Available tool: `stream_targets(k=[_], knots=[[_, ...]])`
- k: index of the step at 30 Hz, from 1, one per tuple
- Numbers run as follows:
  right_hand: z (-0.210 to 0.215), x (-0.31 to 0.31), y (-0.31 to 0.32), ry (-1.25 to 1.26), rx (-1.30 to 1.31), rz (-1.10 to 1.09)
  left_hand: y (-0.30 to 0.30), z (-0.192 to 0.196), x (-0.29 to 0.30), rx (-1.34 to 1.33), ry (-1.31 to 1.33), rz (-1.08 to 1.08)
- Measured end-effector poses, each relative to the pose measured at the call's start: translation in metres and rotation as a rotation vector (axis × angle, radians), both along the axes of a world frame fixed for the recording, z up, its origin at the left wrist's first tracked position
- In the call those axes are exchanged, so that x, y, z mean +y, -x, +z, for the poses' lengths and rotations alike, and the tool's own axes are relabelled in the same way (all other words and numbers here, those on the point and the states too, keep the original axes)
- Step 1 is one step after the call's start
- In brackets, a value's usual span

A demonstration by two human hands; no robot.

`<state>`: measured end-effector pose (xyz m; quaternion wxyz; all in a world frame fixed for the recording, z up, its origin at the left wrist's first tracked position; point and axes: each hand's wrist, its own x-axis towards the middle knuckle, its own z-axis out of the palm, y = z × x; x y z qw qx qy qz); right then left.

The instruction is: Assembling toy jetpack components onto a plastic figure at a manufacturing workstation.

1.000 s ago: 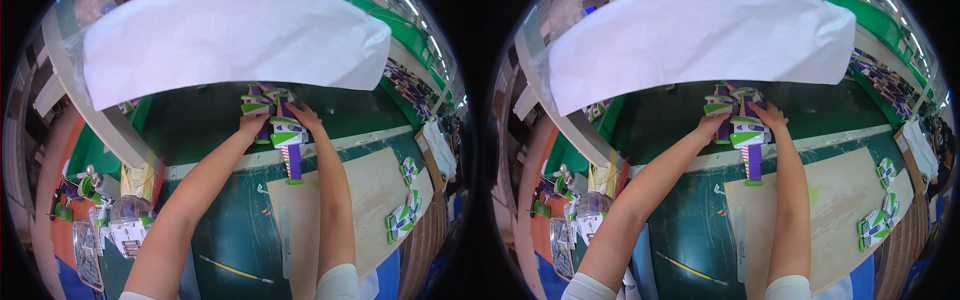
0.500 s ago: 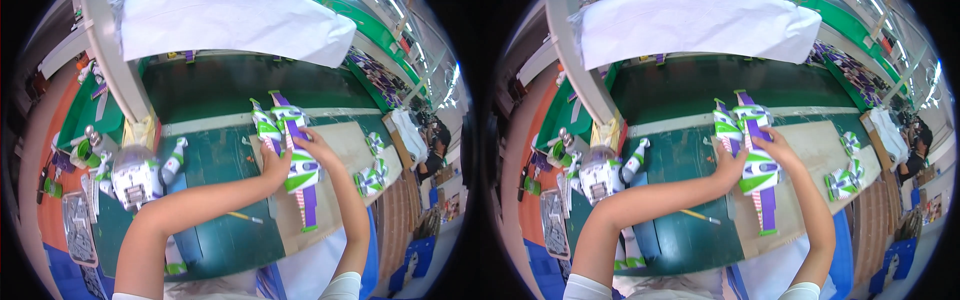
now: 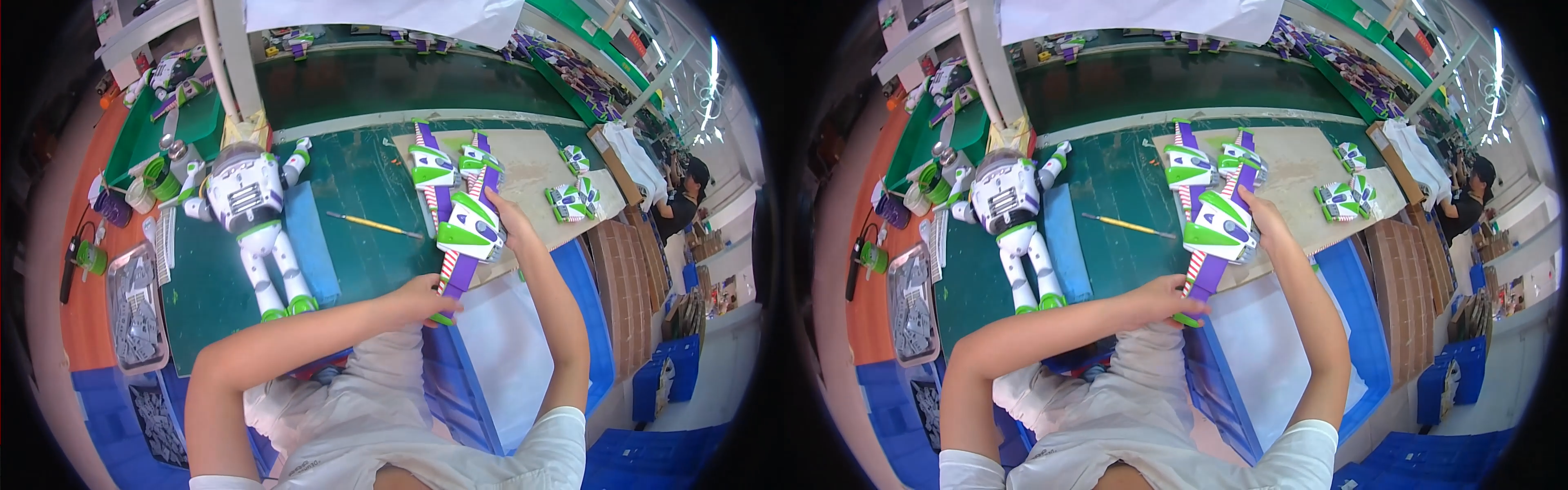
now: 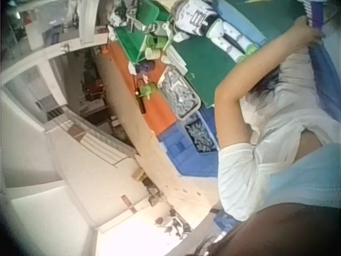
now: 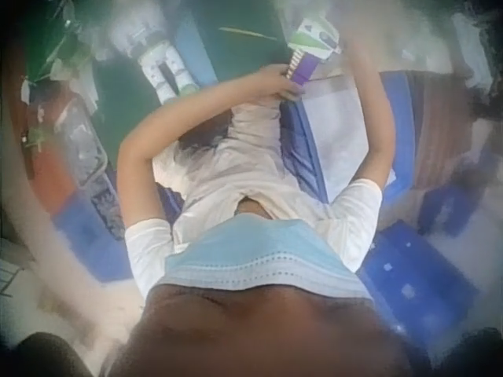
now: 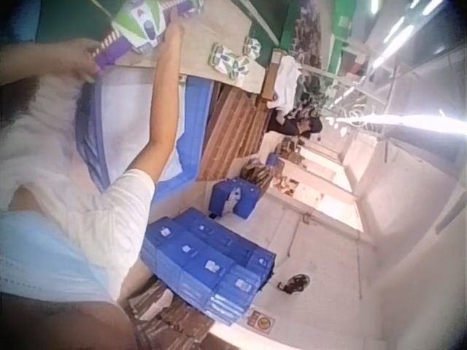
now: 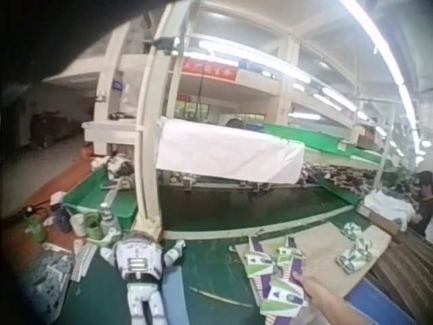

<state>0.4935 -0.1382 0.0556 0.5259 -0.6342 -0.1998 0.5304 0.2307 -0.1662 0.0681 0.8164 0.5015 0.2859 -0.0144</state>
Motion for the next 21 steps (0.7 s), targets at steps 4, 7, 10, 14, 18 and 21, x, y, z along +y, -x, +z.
stream_targets(k=[4, 7, 10, 14, 18, 21], knots=[[0.011, -0.021, 0.030, -0.228, 0.096, -0.102, 0.065, 0.010, -0.001, -0.161, -0.199, 0.042], [0.030, -0.035, 0.060, -0.508, 0.358, -0.170, 0.124, 0.025, 0.009, -0.192, -0.288, 0.033], [0.036, -0.033, 0.092, -0.664, 0.133, -0.429, 0.168, 0.042, 0.012, -0.123, -0.382, 0.230], [0.032, -0.028, 0.135, -0.572, -0.219, -0.250, 0.214, 0.043, 0.010, -0.011, -0.460, 0.593], [0.018, -0.011, 0.161, -0.668, -0.721, -0.124, 0.238, 0.025, 0.011, 0.026, -0.831, 0.855], [0.025, -0.009, 0.208, -0.725, -0.722, -0.063, 0.236, 0.031, 0.005, 0.005, -0.954, 0.870]])
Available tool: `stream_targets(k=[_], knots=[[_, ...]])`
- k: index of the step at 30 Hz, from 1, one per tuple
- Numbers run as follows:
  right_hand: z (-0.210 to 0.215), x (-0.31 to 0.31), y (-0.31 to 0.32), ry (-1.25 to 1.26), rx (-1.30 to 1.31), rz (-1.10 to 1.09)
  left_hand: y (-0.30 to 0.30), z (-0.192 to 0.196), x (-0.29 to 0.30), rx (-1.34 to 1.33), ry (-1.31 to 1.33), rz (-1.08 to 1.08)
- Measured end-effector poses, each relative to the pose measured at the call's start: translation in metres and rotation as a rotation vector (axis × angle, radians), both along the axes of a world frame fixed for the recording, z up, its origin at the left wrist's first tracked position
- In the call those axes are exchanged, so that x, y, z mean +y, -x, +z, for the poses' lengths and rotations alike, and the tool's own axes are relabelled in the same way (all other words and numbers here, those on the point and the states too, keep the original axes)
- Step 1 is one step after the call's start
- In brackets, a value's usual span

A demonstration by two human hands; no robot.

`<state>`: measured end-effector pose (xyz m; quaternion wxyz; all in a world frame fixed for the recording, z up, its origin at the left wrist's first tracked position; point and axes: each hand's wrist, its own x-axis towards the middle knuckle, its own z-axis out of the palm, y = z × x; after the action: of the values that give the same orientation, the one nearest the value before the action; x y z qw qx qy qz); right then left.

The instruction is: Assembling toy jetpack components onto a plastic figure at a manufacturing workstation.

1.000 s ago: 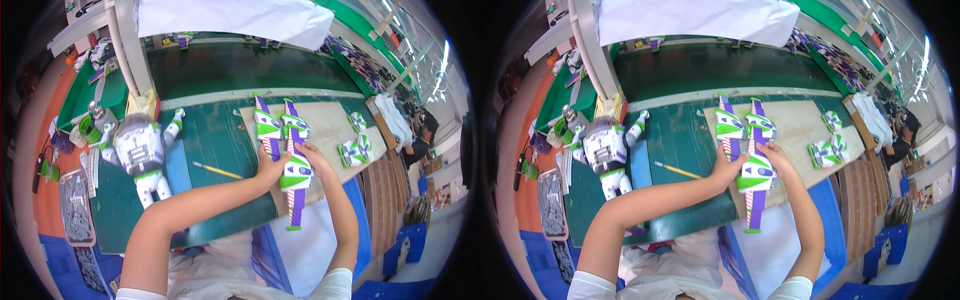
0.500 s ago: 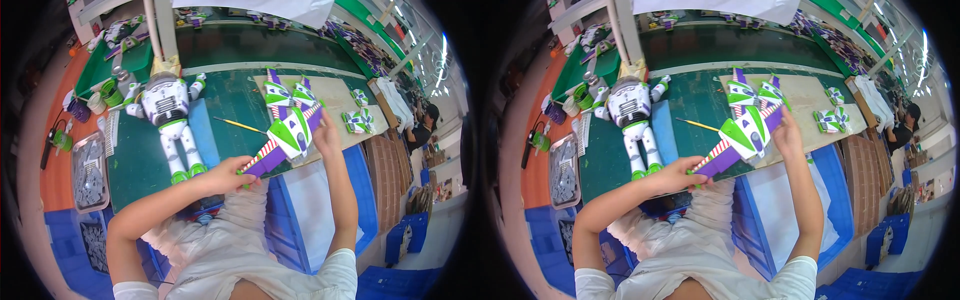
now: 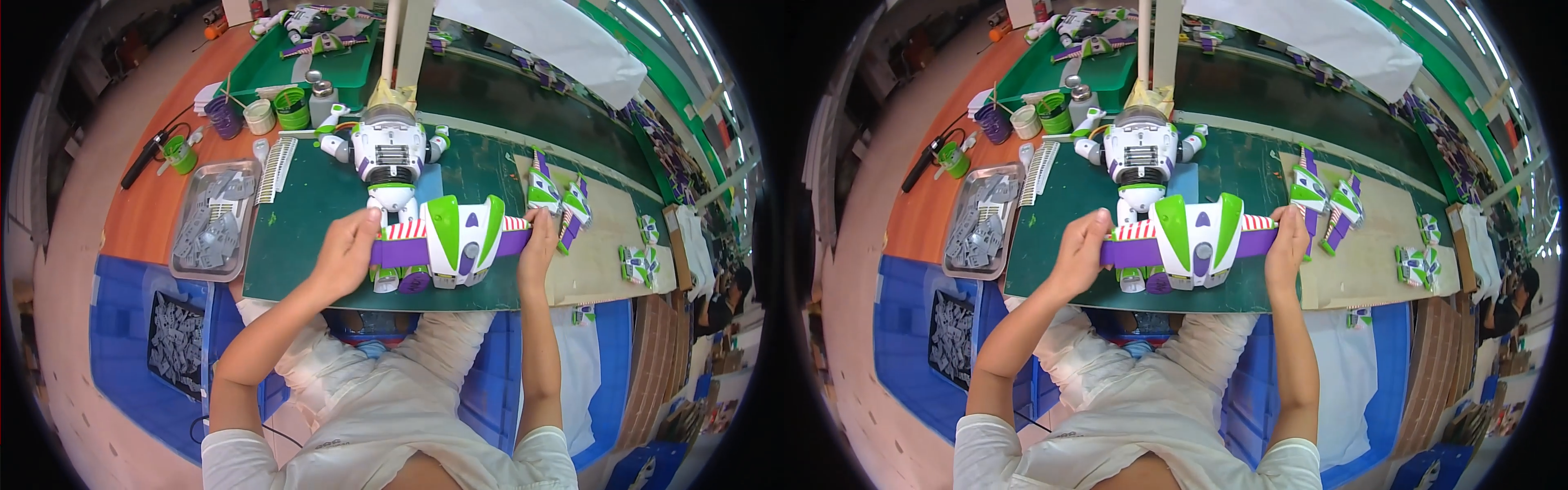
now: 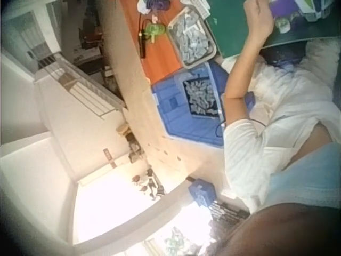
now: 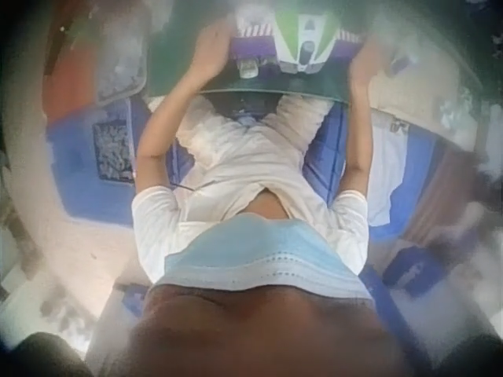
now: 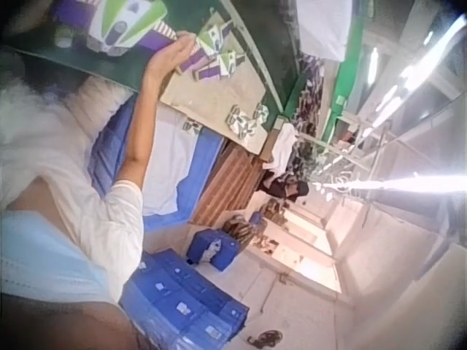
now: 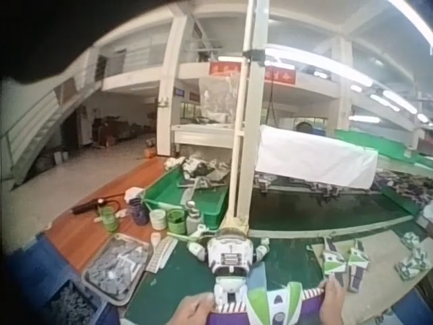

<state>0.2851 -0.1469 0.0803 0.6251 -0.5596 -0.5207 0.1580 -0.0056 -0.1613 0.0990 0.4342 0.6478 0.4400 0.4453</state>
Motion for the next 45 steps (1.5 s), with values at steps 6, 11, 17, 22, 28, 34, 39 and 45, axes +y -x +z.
stream_targets(k=[6, 11, 17, 22, 28, 34, 39, 45], knots=[[0.022, 0.028, -0.005, 0.030, 0.031, 0.063, 0.049, 0.023, 0.011, 0.134, 0.323, -0.216], [0.085, 0.051, 0.032, 0.202, 0.620, 0.770, 0.048, 0.014, 0.012, 0.216, 0.518, -0.415], [0.000, 0.097, -0.006, 0.200, -0.163, 0.523, 0.045, 0.005, -0.014, -0.214, 0.506, -0.133], [-0.046, 0.073, -0.031, 0.002, -0.964, -0.069, 0.037, -0.008, -0.018, -0.226, 0.412, 0.012], [-0.053, 0.059, -0.048, 0.251, -1.252, -0.345, 0.025, -0.013, -0.009, -0.305, 0.412, 0.086], [-0.064, 0.067, -0.059, 0.386, -1.320, -0.354, 0.025, -0.019, -0.011, -0.353, 0.463, 0.131], [-0.065, 0.069, -0.080, 0.457, -1.322, -0.287, 0.025, -0.020, -0.014, -0.285, 0.434, 0.083], [-0.061, 0.051, -0.089, 0.498, -0.616, 0.169, 0.030, -0.029, -0.011, -0.452, 0.553, 0.108]])
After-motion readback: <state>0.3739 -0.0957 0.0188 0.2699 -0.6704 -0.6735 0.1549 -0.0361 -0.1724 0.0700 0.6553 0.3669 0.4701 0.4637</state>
